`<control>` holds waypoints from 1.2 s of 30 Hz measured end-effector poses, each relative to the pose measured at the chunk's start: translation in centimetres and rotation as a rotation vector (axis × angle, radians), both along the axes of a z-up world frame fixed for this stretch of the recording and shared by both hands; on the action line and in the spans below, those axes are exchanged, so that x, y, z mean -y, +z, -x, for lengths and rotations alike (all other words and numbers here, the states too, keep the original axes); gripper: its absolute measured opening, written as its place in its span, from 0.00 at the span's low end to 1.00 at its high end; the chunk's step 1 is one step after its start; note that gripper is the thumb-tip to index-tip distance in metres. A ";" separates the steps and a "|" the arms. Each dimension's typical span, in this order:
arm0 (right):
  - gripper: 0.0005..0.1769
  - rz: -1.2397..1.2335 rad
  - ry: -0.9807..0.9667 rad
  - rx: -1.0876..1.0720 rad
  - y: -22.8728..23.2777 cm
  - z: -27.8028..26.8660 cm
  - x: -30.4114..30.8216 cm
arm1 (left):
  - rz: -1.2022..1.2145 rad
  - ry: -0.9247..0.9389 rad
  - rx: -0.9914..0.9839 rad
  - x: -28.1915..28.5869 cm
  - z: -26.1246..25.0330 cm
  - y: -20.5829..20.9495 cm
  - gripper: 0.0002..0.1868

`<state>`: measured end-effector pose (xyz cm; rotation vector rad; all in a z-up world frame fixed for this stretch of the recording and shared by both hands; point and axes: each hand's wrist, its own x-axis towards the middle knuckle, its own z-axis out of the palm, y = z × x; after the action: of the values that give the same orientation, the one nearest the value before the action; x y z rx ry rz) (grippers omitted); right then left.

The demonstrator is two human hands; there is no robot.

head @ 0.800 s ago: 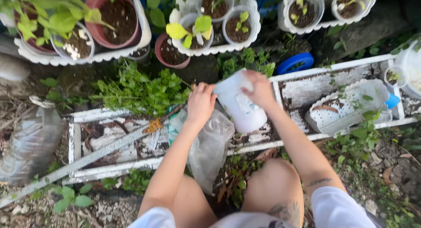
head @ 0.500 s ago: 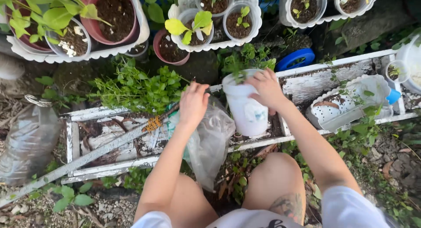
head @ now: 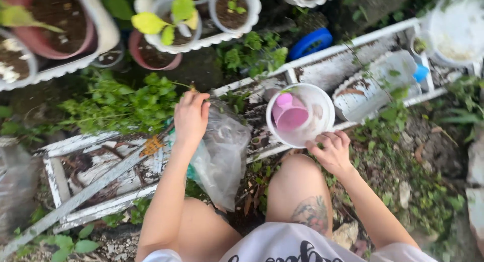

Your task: Removing weeds and small plants from a garden area using hands and a small scoop.

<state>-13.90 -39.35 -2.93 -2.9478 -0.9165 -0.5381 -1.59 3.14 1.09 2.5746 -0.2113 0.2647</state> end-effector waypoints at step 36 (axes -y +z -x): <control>0.17 -0.377 0.026 -0.070 -1.1 -4.1 0.8 | -0.260 -0.117 0.261 5.6 2.8 9.1 0.22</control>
<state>-9.78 -40.17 -4.08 -2.5959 -0.7495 -0.5344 -4.44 -2.45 10.20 2.7635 -0.5211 0.5624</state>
